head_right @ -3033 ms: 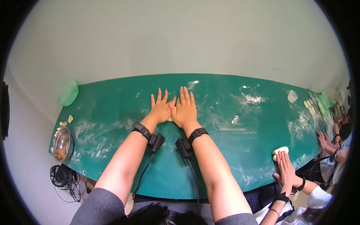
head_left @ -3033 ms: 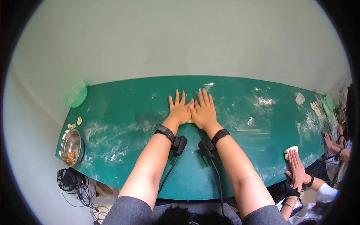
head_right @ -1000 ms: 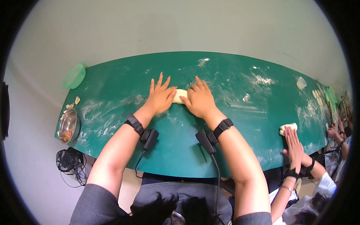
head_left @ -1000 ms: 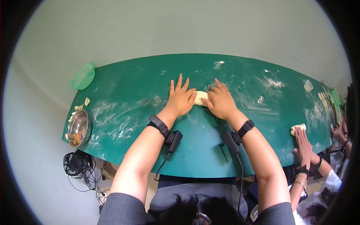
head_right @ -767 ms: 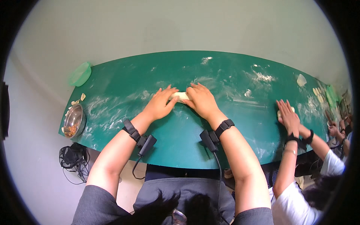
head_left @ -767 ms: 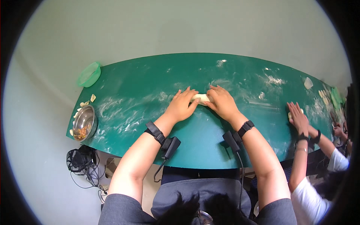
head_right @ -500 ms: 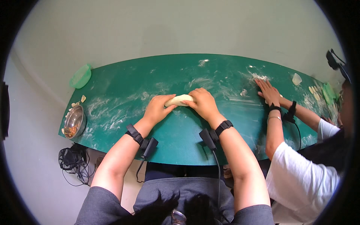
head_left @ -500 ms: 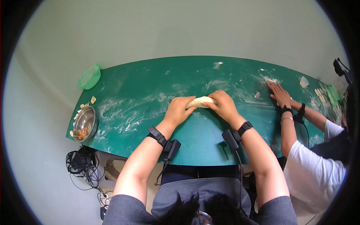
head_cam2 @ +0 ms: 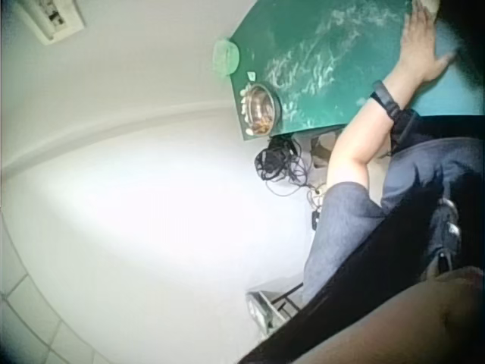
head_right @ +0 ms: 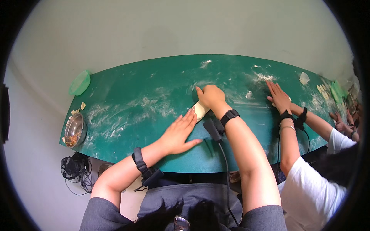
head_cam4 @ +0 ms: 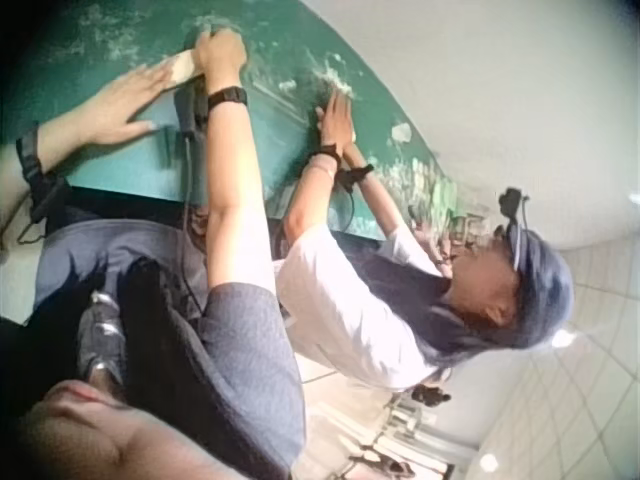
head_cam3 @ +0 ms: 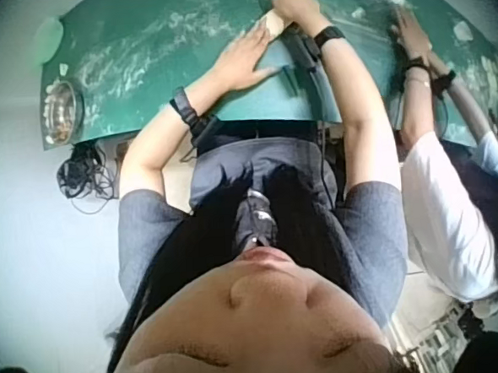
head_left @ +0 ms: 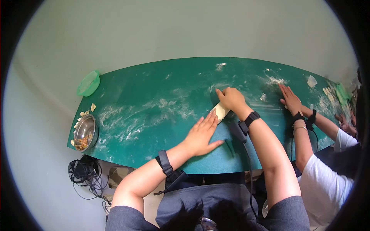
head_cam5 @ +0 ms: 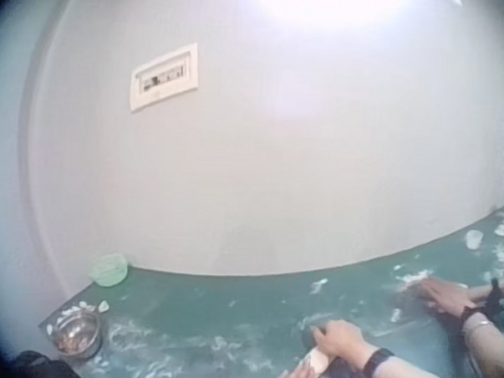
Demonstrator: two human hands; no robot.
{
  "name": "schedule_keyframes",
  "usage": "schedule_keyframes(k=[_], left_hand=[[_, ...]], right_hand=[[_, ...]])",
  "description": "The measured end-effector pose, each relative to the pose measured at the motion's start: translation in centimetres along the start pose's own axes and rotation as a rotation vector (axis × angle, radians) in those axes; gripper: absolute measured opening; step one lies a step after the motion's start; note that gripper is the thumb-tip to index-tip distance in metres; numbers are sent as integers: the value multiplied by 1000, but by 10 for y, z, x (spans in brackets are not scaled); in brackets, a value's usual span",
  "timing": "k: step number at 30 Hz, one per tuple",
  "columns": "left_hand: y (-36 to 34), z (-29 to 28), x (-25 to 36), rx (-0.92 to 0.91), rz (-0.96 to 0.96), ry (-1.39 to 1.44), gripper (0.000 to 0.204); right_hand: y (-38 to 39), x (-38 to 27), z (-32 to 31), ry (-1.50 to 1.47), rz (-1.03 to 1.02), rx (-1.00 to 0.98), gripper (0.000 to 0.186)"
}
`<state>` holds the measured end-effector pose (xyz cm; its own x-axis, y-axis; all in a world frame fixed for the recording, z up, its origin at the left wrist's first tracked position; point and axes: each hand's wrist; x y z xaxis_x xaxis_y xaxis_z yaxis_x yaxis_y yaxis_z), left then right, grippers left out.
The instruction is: The recorder is rolling and shaping small pieces of dough on a green table alongside others.
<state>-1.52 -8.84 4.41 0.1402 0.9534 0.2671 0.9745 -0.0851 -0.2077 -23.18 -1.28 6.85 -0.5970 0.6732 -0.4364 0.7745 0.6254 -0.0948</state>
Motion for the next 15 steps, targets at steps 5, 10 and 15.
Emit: schedule_keyframes(k=[5,10,15], left_hand=[[2,17,34,37,-154,58,98],[-6,19,51,47,-284,6,101],[-7,22,57,91,-337,4,100]], right_hand=[[-3,-23,18,164,-125,117,60],[-19,-27,30,256,-304,168,61],[-33,-23,39,280,-484,247,59]])
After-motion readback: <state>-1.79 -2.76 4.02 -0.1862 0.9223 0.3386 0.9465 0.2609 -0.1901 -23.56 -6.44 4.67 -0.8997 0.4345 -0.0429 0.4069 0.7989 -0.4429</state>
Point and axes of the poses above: each hand's wrist, its own y-axis away from the middle knuckle, its own z-axis out of the palm, x = y × z, and after that the axes turned 1 degree about -x, right-handed
